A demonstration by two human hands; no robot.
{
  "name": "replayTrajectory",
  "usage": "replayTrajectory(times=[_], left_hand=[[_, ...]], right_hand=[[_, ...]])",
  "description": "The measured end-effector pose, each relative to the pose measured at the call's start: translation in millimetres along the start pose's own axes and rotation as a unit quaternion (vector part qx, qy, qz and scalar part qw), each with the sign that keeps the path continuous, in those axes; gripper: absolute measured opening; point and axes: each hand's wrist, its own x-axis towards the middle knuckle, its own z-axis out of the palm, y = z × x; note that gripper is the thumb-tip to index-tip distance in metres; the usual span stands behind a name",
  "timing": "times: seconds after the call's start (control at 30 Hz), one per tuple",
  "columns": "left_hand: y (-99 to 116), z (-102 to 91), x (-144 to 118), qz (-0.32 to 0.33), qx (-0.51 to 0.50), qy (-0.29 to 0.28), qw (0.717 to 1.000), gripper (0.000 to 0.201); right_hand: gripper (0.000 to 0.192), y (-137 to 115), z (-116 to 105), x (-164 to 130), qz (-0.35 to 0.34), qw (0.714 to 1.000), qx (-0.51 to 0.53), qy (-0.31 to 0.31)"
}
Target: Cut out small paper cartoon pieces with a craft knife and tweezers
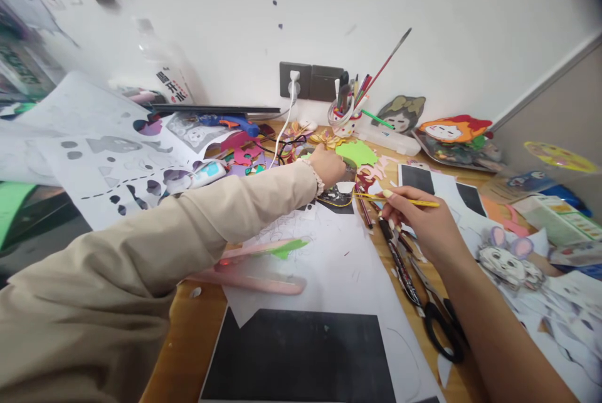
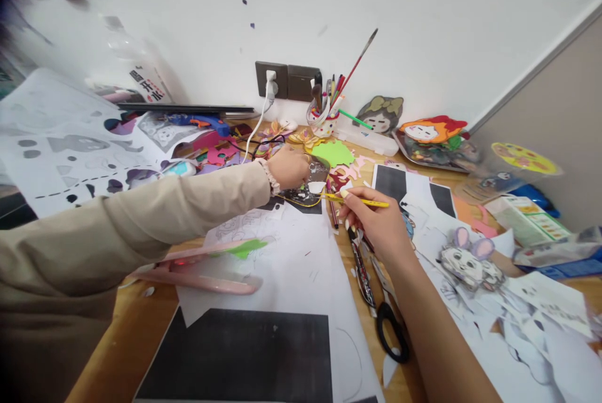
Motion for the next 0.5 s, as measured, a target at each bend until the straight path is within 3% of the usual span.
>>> replayTrajectory(times=[0.13,0.27,0.4,0.5], left_hand=[[-14,-24.9,-28,-0.005,-0.005,-0.002,1.000,0.022],[-32,-46.5,-108,-0.014,-0.048,0.017,0.999,0.029],[-33,-36.3,-205,-0.060,-0.108,0.033,0.992,0.036],[-26,-16.5,-252,-0.108,-0.130,0.036,0.985,0.042]], right_hand=[[0.018,4,-3,1,-0.010,1.000,-0.010,0.011],[0.017,5,-1,0,-0.022,0.999,-0.027,0.032],[0.014,4,3,-1,-0.024,0.998,-0.032,0.045],[0.012,4,6,-1,-0.027,0.998,-0.014,0.053]])
